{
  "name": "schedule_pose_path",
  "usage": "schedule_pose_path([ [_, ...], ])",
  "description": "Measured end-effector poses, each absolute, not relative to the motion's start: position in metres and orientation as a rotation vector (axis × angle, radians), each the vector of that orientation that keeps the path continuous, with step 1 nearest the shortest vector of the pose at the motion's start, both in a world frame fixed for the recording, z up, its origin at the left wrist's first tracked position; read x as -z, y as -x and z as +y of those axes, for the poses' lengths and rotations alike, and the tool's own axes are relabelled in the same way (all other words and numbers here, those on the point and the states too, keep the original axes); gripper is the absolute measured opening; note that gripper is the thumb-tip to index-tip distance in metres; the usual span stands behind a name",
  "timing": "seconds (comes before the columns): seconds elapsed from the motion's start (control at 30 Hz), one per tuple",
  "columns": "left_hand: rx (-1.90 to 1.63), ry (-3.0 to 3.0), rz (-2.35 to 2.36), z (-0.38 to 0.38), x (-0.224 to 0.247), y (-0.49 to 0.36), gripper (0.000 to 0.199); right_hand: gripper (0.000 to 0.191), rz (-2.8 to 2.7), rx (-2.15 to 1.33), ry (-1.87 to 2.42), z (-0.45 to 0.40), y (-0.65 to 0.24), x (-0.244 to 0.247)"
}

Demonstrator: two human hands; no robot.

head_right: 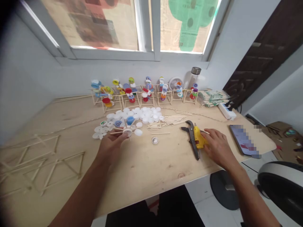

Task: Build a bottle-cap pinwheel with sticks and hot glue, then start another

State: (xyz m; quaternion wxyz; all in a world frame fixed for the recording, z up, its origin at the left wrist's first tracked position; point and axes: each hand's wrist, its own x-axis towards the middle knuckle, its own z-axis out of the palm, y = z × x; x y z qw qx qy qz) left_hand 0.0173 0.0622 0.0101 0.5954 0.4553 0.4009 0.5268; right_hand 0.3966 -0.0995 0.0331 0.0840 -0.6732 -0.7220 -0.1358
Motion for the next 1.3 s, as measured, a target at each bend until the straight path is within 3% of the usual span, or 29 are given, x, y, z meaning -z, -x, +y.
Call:
schedule_pose_path([
  [0.17, -1.241, -1.068, 0.962, 0.063, -0.008, -0.017, 0.031, 0.027, -1.9, 0.085, 1.792, -0.076, -0.318, -0.041],
  [0.33, -1.25, -1.046, 0.942, 0.063, -0.009, -0.014, 0.03, 0.032, -1.92, -0.242, 1.714, -0.038, -0.238, -0.029],
  [0.57, -1.239, -1.048, 0.918, 0.065, -0.009, -0.013, 0.031, 0.057, -1.853, -0.291, 1.781, -0.02, -0.213, -0.01],
  [0.7, -1.217, -1.069, 0.95, 0.065, -0.009, -0.013, 0.031, 0.061, -1.866, -0.298, 1.828, -0.018, -0.209, -0.004],
  [1.3, -1.225, -1.08, 0.906, 0.057, -0.016, -0.017, 0.027, 0.034, -1.912, -0.23, 1.811, -0.006, -0.205, 0.009],
])
